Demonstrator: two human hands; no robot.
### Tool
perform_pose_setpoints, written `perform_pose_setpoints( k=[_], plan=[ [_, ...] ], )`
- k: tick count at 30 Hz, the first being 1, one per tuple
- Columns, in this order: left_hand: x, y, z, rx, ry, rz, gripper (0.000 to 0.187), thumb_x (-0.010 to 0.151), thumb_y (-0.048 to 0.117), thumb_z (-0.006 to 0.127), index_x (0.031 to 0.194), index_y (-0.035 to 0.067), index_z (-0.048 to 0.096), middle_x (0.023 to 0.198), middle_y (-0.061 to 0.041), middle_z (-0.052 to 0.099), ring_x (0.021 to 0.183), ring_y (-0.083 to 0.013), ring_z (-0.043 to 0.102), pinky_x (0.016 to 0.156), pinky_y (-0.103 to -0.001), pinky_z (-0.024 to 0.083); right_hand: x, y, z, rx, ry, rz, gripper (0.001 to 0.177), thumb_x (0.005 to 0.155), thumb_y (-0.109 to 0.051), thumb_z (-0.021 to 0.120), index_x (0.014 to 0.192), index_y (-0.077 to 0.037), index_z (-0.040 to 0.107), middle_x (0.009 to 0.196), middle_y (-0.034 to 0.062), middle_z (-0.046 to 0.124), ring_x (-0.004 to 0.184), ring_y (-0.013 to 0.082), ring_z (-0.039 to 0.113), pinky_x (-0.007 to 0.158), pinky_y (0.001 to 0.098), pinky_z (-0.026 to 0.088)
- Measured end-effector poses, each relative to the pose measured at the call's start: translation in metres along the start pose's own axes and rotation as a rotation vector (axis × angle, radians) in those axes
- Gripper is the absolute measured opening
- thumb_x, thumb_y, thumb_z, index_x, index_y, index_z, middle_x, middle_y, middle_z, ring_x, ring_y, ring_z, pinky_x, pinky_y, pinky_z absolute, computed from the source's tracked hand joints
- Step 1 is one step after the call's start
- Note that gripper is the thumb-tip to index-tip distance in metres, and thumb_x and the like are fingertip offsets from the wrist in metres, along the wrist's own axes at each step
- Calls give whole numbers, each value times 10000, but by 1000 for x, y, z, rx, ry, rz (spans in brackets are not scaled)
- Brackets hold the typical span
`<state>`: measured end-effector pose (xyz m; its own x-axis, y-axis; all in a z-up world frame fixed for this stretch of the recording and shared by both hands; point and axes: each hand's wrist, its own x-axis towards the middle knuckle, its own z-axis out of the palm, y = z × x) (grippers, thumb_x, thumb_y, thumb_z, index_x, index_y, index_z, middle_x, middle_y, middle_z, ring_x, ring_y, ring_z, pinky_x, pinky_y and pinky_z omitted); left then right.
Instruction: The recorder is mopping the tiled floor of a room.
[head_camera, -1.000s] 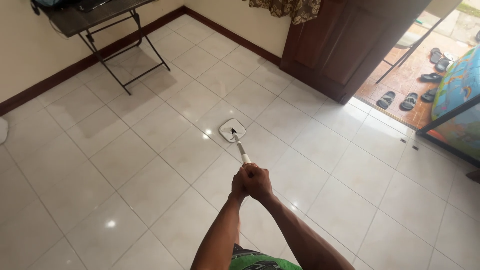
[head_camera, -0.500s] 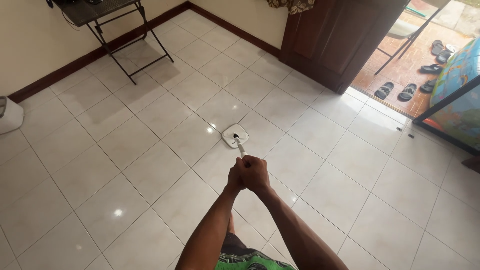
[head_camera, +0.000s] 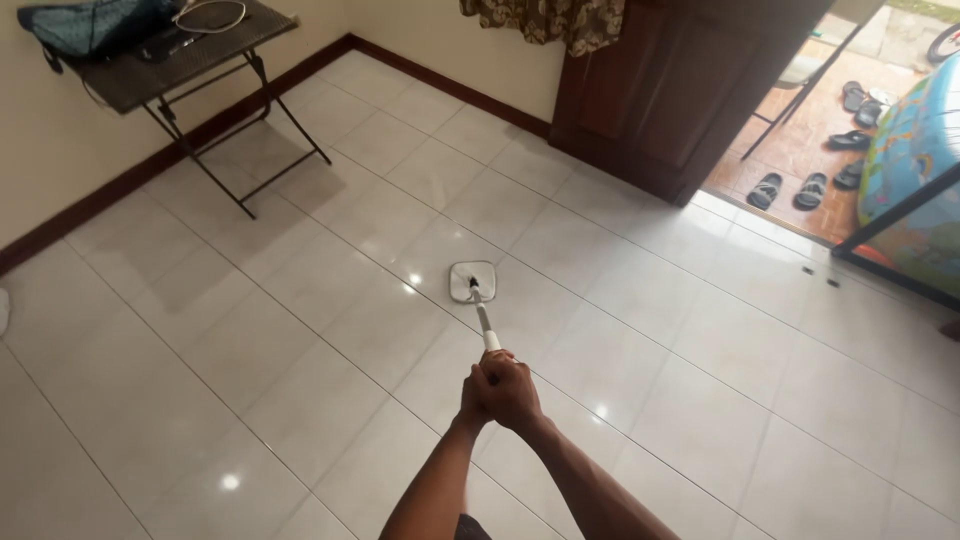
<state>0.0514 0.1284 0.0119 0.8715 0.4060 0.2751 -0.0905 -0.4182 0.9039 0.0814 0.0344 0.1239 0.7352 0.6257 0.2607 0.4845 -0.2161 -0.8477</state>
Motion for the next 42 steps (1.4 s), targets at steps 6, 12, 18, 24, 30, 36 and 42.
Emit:
perform_pose_setpoints(
  k=[6,12,18,24,30,36,42],
  plan=[
    [100,-143,-44,-608,-73,-49,172,1055,120,551,1205,43,583,1199,-52,587,1160,-176,575,1082,-309,486,115,4,78,-49,-10,6,280,895,-215,737,702,-32,648,643,148,675,608,330,690,592,415,544],
    [134,-163,-64,-466,-108,-40,207,1020,143,579,1197,36,562,1206,-59,589,1188,-187,556,1060,-330,459,162,9,97,-32,9,44,254,915,-232,711,765,-37,648,673,128,687,596,302,691,567,390,552],
    [103,-114,-72,-126,-52,124,241,1046,118,553,1286,92,537,1324,-53,632,1288,-170,575,1183,-323,383,130,-24,85,32,96,28,203,873,-164,727,774,-14,633,675,113,694,585,256,683,565,372,543],
    [25,-59,-52,-81,-38,-71,317,968,193,639,1271,138,564,1214,-4,685,1145,-179,672,991,-325,520,43,-33,61,-15,106,123,271,871,-166,740,711,17,620,642,132,673,561,270,671,587,383,538],
    [-55,-12,-5,265,-153,-269,464,852,362,744,1239,169,576,1070,-63,749,983,-311,729,821,-429,590,-52,-48,10,9,181,-19,234,865,-131,715,719,16,607,674,139,659,586,249,620,628,370,533],
    [-110,-13,46,384,-151,-201,462,815,385,782,1174,153,607,1045,-110,758,989,-328,729,831,-451,589,-118,-72,-38,-33,105,281,320,917,-226,708,719,21,654,563,154,595,511,217,477,546,391,469],
    [-125,42,54,429,-140,-315,442,844,368,749,1164,110,587,1026,-136,749,982,-362,715,824,-479,585,-142,-69,-49,-15,158,278,285,885,-253,720,754,-1,707,562,135,636,480,170,534,520,384,480]
  ],
)
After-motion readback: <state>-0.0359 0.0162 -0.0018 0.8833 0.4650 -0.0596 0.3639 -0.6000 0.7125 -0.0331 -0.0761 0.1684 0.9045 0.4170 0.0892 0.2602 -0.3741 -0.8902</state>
